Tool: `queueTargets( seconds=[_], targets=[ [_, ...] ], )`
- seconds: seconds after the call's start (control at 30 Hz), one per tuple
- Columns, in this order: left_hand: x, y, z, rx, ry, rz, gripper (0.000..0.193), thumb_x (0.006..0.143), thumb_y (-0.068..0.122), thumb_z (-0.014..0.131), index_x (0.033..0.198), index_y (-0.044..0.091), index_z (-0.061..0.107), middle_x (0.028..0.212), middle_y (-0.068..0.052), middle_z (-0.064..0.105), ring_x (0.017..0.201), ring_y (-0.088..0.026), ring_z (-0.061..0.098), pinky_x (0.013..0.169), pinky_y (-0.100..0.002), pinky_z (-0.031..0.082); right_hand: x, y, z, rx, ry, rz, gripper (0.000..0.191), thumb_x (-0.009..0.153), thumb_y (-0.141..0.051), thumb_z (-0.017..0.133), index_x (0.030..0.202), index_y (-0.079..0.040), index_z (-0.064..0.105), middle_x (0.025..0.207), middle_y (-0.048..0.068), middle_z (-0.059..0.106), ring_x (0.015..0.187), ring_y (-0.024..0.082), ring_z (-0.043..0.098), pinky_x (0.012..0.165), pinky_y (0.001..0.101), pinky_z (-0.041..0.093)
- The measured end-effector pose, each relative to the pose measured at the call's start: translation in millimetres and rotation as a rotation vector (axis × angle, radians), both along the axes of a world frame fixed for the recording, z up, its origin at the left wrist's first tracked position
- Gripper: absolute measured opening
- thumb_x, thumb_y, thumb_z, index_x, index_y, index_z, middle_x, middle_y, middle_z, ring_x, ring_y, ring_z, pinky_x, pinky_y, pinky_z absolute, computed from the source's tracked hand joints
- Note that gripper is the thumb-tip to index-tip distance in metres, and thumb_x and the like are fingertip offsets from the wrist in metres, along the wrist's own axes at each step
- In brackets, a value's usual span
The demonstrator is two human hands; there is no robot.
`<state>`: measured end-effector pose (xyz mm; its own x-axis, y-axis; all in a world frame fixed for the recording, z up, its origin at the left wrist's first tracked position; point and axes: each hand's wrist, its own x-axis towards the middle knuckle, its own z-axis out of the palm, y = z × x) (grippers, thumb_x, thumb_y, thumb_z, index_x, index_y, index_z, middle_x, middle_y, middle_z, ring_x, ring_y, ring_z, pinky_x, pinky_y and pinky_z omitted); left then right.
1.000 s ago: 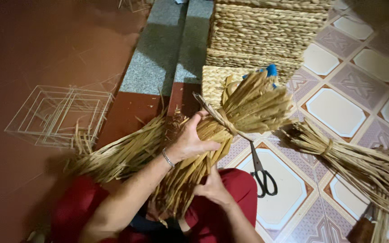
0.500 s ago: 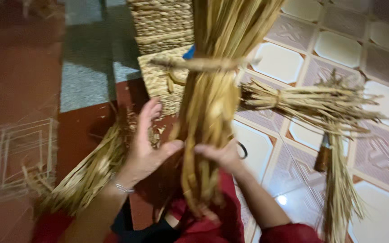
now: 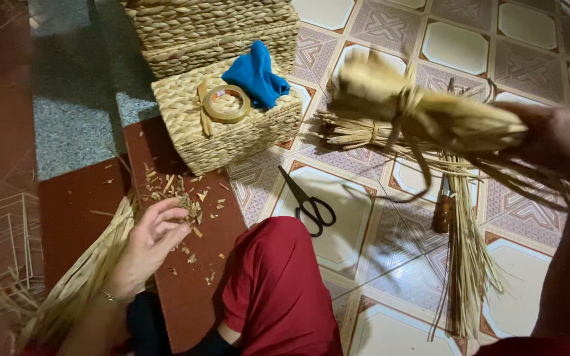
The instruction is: The person sits on the floor and uses scissors to trim the ends of dried plant strips. They repeatedly pick up bundles, cut the tips, and place the trimmed pieces aside. A wire basket frame and a woven basket are visible nearby.
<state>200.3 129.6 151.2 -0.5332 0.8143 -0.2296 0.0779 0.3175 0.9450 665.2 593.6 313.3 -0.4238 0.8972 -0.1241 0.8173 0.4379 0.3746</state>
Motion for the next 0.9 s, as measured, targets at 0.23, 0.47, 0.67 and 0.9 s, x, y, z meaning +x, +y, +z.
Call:
queueTargets(
  seconds=[0.23, 0.47, 0.67, 0.9],
  targets=[
    [8, 34, -15, -0.031, -0.056, 0.001, 0.056, 0.093, 0.014, 0.061, 0.146, 0.006, 0.046, 0.125, -0.016, 0.067, 0.107, -0.024, 0.071, 0.092, -0.035, 0.060, -20, 94, -123, -0.271, 0.112, 0.077, 0.081, 0.080, -0.034, 0.082, 0.153, -0.050, 0.050, 0.108, 0.003, 0.078, 0.089, 0.023, 0.076, 0.098, 0.0468, 0.060],
    [17, 62, -29, -0.153, -0.050, 0.035, 0.060, 0.089, 0.010, 0.066, 0.145, 0.004, 0.047, 0.121, -0.014, 0.069, 0.108, -0.021, 0.067, 0.093, -0.035, 0.055, -58, 112, -268, 0.051, 0.219, 0.146, 0.093, 0.063, -0.045, 0.092, 0.145, -0.031, 0.052, 0.146, 0.016, 0.045, 0.140, 0.038, 0.034, 0.112, 0.0735, 0.015],
    [-3, 63, -40, -0.248, -0.054, 0.046, 0.054, 0.091, 0.014, 0.063, 0.144, 0.007, 0.051, 0.124, -0.013, 0.072, 0.107, -0.024, 0.073, 0.096, -0.035, 0.057, -47, 62, -358, 0.059, 0.768, 0.200, 0.010, 0.095, -0.017, 0.076, 0.105, -0.018, 0.076, 0.093, 0.007, 0.071, 0.082, 0.023, 0.066, 0.063, 0.0397, 0.051],
    [-28, 51, -87, -0.309, -0.085, -0.023, 0.048, 0.096, 0.019, 0.058, 0.141, 0.004, 0.052, 0.125, -0.014, 0.072, 0.109, -0.024, 0.072, 0.096, -0.036, 0.058, -74, 32, -371, 0.170, 0.711, 0.324, 0.054, 0.075, -0.031, 0.087, 0.124, -0.013, 0.072, 0.126, 0.018, 0.062, 0.121, 0.041, 0.053, 0.102, 0.0557, 0.047]
  ],
)
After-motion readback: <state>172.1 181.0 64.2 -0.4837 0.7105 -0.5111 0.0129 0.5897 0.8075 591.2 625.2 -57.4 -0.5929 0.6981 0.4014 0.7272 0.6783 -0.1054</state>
